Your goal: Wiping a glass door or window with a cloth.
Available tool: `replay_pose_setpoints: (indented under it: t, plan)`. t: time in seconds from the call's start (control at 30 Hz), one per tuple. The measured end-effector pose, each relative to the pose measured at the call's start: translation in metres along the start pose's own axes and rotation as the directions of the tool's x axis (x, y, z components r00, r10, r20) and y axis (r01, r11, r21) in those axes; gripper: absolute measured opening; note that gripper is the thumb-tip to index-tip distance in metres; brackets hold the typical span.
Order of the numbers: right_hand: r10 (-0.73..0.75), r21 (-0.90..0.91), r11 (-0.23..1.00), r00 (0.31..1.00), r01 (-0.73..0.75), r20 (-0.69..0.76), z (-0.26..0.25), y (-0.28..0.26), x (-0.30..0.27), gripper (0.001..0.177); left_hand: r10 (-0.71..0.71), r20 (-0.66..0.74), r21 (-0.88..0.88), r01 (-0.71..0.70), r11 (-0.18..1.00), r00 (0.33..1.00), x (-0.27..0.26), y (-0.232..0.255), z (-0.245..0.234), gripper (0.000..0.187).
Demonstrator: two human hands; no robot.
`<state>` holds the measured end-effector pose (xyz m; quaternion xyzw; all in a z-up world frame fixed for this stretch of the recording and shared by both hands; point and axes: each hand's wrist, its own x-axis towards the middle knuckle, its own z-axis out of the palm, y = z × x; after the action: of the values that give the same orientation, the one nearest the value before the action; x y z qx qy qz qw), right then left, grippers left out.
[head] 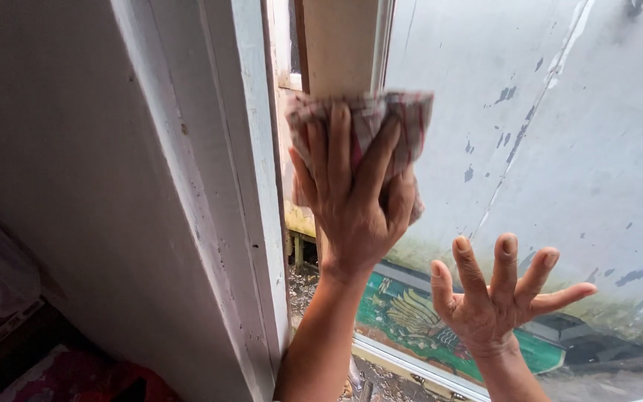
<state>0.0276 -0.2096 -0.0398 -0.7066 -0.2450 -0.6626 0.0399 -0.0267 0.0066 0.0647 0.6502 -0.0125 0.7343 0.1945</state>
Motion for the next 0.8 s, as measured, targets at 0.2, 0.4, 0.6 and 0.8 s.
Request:
replay_pose_setpoints:
  t: [0.2,0.4,0.6,0.8]
  plan:
    - [0.005,-0.017,1.0,0.999,-0.004,0.049,0.0,0.003,-0.003,0.06,0.014,-0.035,-0.005,-0.014,1.0,0.999,0.022,0.003,0.003,0.044]
    - [-0.018,-0.046,0.999,0.998,0.021,0.053,0.004,0.008,-0.006,0.063,0.027,0.013,-0.02,-0.027,0.999,1.0,-0.027,-0.014,0.009,0.04]
    - [-0.035,-0.034,0.999,0.999,0.036,0.03,0.009,0.01,-0.005,0.063,0.033,0.039,0.012,-0.033,0.999,0.999,-0.099,-0.035,0.018,0.037]
    - [-0.084,-0.098,0.991,0.996,0.087,0.031,0.023,0.029,-0.019,0.066,0.027,0.044,0.045,-0.029,0.999,0.999,-0.183,-0.056,0.03,0.036]
